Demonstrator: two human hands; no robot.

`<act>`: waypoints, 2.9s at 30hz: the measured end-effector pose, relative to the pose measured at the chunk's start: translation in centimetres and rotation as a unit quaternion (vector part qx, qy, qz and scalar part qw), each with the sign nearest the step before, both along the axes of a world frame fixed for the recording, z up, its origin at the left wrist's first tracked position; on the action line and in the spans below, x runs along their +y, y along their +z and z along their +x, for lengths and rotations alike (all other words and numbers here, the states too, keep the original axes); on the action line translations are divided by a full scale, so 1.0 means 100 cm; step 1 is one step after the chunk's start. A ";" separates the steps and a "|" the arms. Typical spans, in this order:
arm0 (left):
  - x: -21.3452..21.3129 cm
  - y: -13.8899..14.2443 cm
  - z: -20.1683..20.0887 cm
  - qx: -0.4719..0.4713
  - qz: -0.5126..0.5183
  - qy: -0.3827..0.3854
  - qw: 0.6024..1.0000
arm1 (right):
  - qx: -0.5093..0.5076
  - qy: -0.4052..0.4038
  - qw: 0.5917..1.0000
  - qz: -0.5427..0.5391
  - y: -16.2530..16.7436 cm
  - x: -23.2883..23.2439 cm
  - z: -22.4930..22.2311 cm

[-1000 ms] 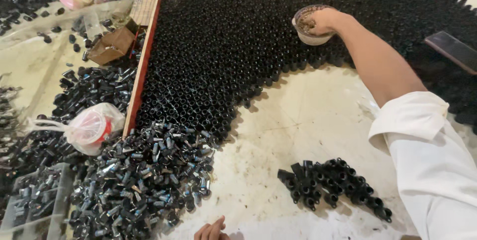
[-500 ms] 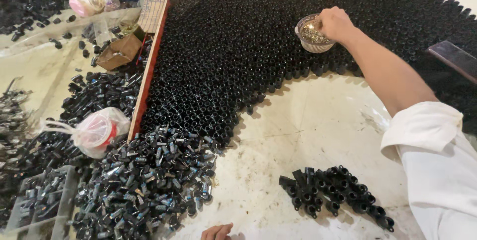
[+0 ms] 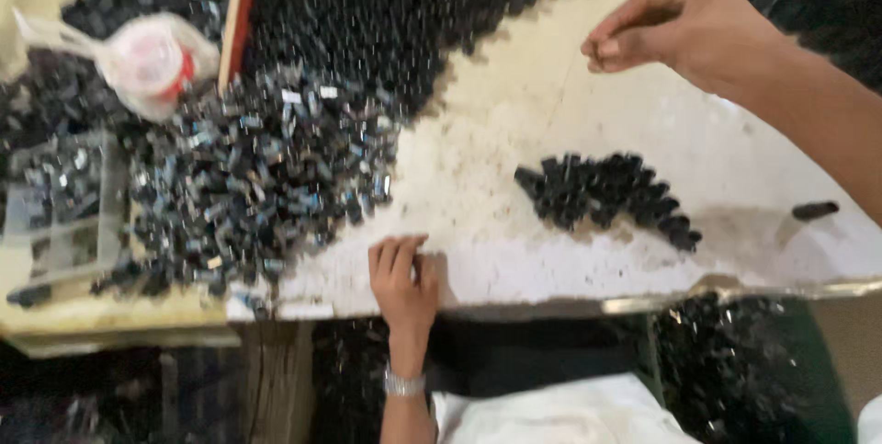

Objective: The person repeatedly picks up small black cylindrical parts and metal springs from a table, inserts the springs into the cylinders, and places the assembled units into a pile. The person also occasionally gathers and moves the assembled parts.

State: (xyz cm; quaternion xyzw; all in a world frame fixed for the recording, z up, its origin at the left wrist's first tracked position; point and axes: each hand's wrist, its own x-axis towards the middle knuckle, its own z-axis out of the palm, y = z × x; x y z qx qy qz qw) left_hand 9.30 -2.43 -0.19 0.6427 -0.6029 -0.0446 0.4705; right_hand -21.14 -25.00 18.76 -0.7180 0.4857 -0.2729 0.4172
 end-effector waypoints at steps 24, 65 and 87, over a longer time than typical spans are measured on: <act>0.005 0.006 0.006 -0.174 0.050 -0.050 0.982 | 0.139 0.105 0.927 -0.331 -0.147 0.208 0.040; 0.081 -0.001 -0.109 0.603 0.120 -0.148 0.775 | -0.151 -0.174 0.964 -0.129 -0.174 0.274 0.018; 0.036 0.017 -0.084 0.208 0.270 -0.361 0.868 | -0.299 -0.139 0.919 0.216 -0.196 0.285 -0.011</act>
